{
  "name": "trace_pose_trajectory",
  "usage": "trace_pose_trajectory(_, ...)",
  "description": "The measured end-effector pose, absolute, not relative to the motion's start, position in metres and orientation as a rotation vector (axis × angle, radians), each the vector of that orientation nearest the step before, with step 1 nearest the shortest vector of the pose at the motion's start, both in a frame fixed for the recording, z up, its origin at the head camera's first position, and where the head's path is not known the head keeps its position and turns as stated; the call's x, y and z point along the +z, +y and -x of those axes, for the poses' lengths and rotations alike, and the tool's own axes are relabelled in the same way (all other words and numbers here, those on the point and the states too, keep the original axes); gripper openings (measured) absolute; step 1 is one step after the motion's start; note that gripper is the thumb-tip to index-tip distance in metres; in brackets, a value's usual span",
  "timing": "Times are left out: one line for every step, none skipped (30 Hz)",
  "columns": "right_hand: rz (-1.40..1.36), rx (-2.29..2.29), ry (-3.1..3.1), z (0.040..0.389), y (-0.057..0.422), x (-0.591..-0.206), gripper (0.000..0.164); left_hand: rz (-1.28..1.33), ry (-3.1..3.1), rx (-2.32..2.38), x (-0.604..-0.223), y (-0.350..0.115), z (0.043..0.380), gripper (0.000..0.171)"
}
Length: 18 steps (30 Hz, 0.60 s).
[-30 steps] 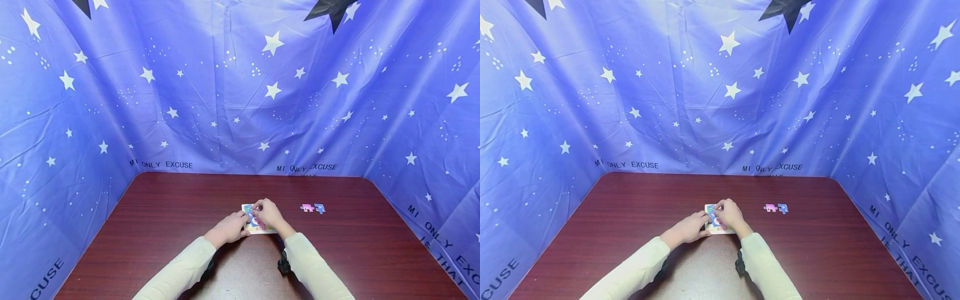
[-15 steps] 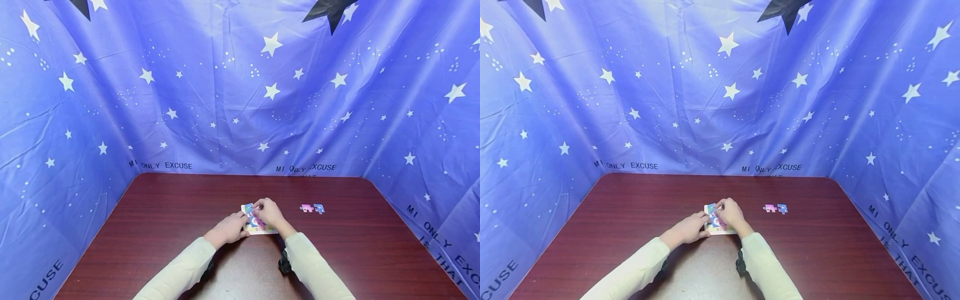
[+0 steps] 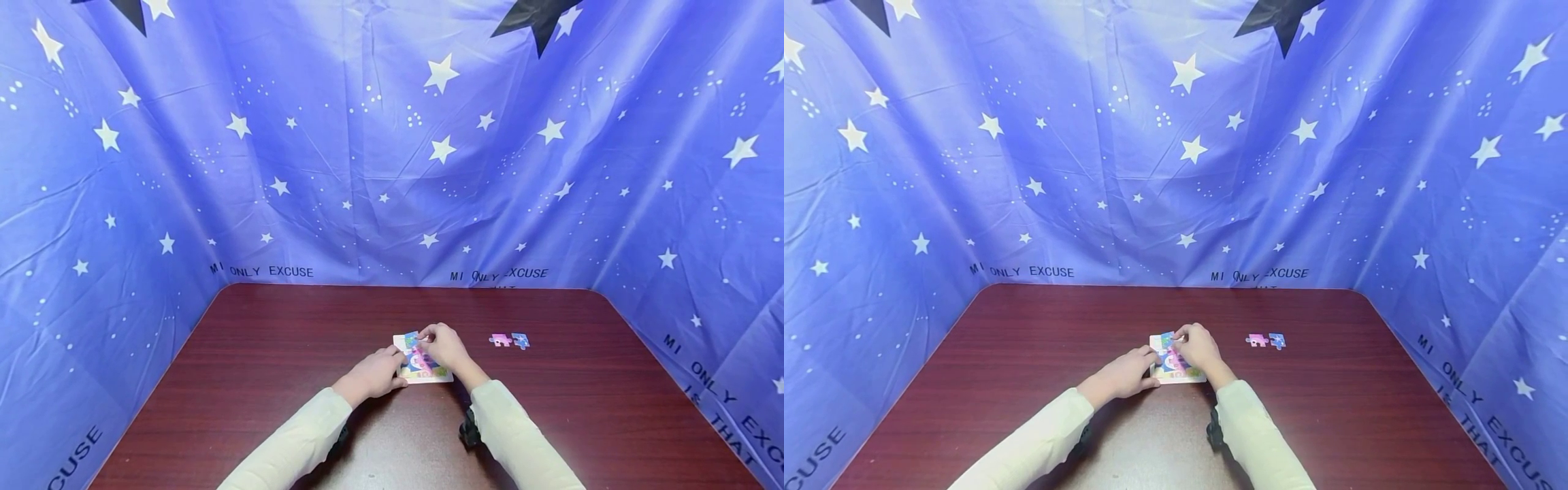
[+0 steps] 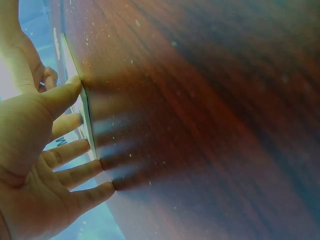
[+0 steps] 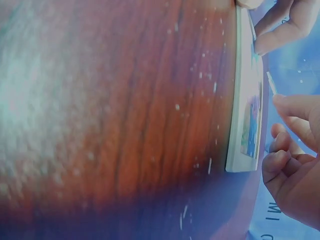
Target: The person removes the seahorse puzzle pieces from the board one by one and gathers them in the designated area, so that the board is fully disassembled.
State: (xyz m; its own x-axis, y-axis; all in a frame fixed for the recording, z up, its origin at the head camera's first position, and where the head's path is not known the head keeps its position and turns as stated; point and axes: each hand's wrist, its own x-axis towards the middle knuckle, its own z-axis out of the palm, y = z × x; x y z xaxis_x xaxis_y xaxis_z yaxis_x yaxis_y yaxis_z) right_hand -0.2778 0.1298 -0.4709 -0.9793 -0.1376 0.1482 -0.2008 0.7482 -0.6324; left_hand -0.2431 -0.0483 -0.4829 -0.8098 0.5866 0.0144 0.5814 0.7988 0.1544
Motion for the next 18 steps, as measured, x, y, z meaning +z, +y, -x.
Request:
trace_pose_trajectory(-0.277,1.049,-2.847,0.278,0.131,-0.471,0.009,-0.964,2.949,0.241,-0.483,-0.048,0.243,0.038)
trace_pose_trajectory(-0.277,1.051,-2.844,0.278,0.132,-0.470,0.009,-0.968,2.950,0.244,-0.483,-0.048,0.243,0.038)
trace_pose_trajectory(-0.274,1.054,-2.843,0.278,0.133,-0.470,0.008,-0.976,2.952,0.249,-0.483,-0.048,0.243,0.038)
trace_pose_trajectory(-0.275,1.054,-2.841,0.278,0.133,-0.470,0.008,-0.962,2.941,0.250,-0.468,-0.048,0.235,0.036)
trace_pose_trajectory(-0.275,1.053,-2.839,0.278,0.134,-0.470,0.008,-0.968,2.944,0.249,-0.468,-0.048,0.235,0.036)
trace_pose_trajectory(-0.272,1.050,-2.840,0.278,0.135,-0.470,0.008,-0.966,2.946,0.246,-0.468,-0.049,0.235,0.036)
trace_pose_trajectory(-0.268,1.049,-2.843,0.278,0.135,-0.470,0.007,-0.945,2.934,0.249,-0.468,-0.048,0.235,0.036)
trace_pose_trajectory(-0.266,1.046,-2.846,0.278,0.136,-0.470,0.008,-0.938,2.933,0.245,-0.468,-0.048,0.235,0.036)
trace_pose_trajectory(-0.270,1.038,-2.847,0.278,0.137,-0.470,0.008,-0.935,2.934,0.241,-0.468,-0.048,0.235,0.036)
trace_pose_trajectory(-0.266,1.035,-2.849,0.277,0.138,-0.470,0.008,-0.929,2.933,0.237,-0.468,-0.048,0.235,0.037)
trace_pose_trajectory(-0.262,1.035,-2.849,0.278,0.138,-0.470,0.008,-0.928,2.934,0.236,-0.468,-0.048,0.234,0.037)
trace_pose_trajectory(-0.259,1.036,-2.850,0.278,0.139,-0.469,0.008,-0.931,2.937,0.235,-0.468,-0.048,0.234,0.037)
trace_pose_trajectory(-0.254,1.040,-2.852,0.278,0.140,-0.469,0.008,-0.932,2.938,0.232,-0.469,-0.048,0.235,0.037)
trace_pose_trajectory(-0.250,1.041,-2.852,0.278,0.141,-0.469,0.008,-0.934,2.940,0.232,-0.469,-0.048,0.235,0.037)
trace_pose_trajectory(-0.245,1.039,-2.851,0.278,0.142,-0.469,0.008,-0.935,2.941,0.228,-0.469,-0.048,0.235,0.037)
trace_pose_trajectory(-0.233,1.043,-2.853,0.278,0.143,-0.469,0.007,-0.935,2.942,0.227,-0.469,-0.048,0.235,0.038)
trace_pose_trajectory(-0.230,1.043,-2.854,0.279,0.144,-0.469,0.007,-0.935,2.942,0.225,-0.469,-0.048,0.235,0.038)
trace_pose_trajectory(-0.228,1.038,-2.858,0.279,0.145,-0.470,0.007,-0.933,2.942,0.222,-0.469,-0.048,0.235,0.038)
